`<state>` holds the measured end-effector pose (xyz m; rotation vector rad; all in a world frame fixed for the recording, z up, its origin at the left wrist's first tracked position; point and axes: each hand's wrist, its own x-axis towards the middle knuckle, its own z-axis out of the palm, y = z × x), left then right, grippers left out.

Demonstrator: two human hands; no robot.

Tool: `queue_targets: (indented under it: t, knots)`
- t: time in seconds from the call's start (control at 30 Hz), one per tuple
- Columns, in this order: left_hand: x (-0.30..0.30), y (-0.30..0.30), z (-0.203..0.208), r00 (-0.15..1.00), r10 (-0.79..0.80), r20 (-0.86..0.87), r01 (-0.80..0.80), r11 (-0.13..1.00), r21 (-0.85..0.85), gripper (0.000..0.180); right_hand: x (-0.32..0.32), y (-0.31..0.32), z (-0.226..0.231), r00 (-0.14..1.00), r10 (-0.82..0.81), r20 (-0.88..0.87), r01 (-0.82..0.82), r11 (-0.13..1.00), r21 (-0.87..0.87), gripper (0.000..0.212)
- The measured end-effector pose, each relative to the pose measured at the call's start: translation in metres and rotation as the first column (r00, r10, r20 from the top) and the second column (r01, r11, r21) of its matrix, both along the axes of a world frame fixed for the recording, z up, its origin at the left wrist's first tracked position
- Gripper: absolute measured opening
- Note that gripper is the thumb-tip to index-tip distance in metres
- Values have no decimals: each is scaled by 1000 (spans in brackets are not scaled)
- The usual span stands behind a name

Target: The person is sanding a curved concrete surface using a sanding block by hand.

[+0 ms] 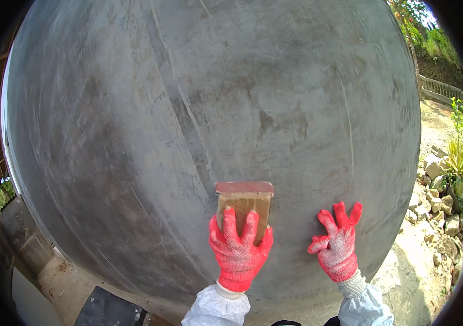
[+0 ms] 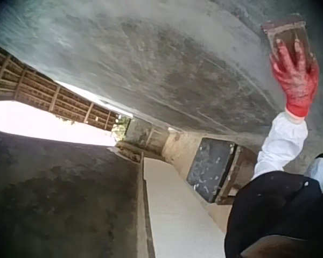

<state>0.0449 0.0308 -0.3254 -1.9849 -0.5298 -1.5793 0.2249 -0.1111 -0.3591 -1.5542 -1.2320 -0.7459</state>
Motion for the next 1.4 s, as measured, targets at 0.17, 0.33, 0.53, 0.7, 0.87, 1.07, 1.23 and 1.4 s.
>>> queue_targets:
  t: [0.17, 0.33, 0.53, 0.7, 0.87, 1.07, 1.23, 1.4]
  knots:
    - [4, 23, 68, 999, -8, 49, 7, 1000, 21, 76, 0, 4, -2, 998, 57, -18, -58, 995, -80, 63]
    - [15, 39, 209, 933, -8, 359, 4, 1000, 13, 64, -3, -6, 8, 988, 101, -118, -111, 990, -84, 61]
    - [48, -10, 36, 989, -72, 129, 81, 995, -65, 72, -12, -29, -37, 998, 43, -55, -51, 985, -164, 56]
    - [52, -22, 18, 994, -53, 96, 66, 988, -141, 75, -54, -7, -14, 985, 166, 53, -148, 957, -248, 68]
    - [62, -17, 129, 952, -93, 291, 152, 971, -187, 68, -60, 54, 70, 980, 25, 197, -14, 999, -53, 69]
    - [11, -30, 64, 954, -296, 49, 295, 901, -317, 60, -79, 90, 58, 933, -202, 297, 200, 979, 40, 44]
    - [-7, -13, 97, 859, -507, 75, 494, 781, -383, 57, -88, 105, 111, 964, -175, 200, 159, 983, 95, 49]
    - [-19, -14, 112, 666, -623, 411, 720, 681, -136, 59, -99, 103, 232, 997, 42, 66, -60, 954, 293, 70]
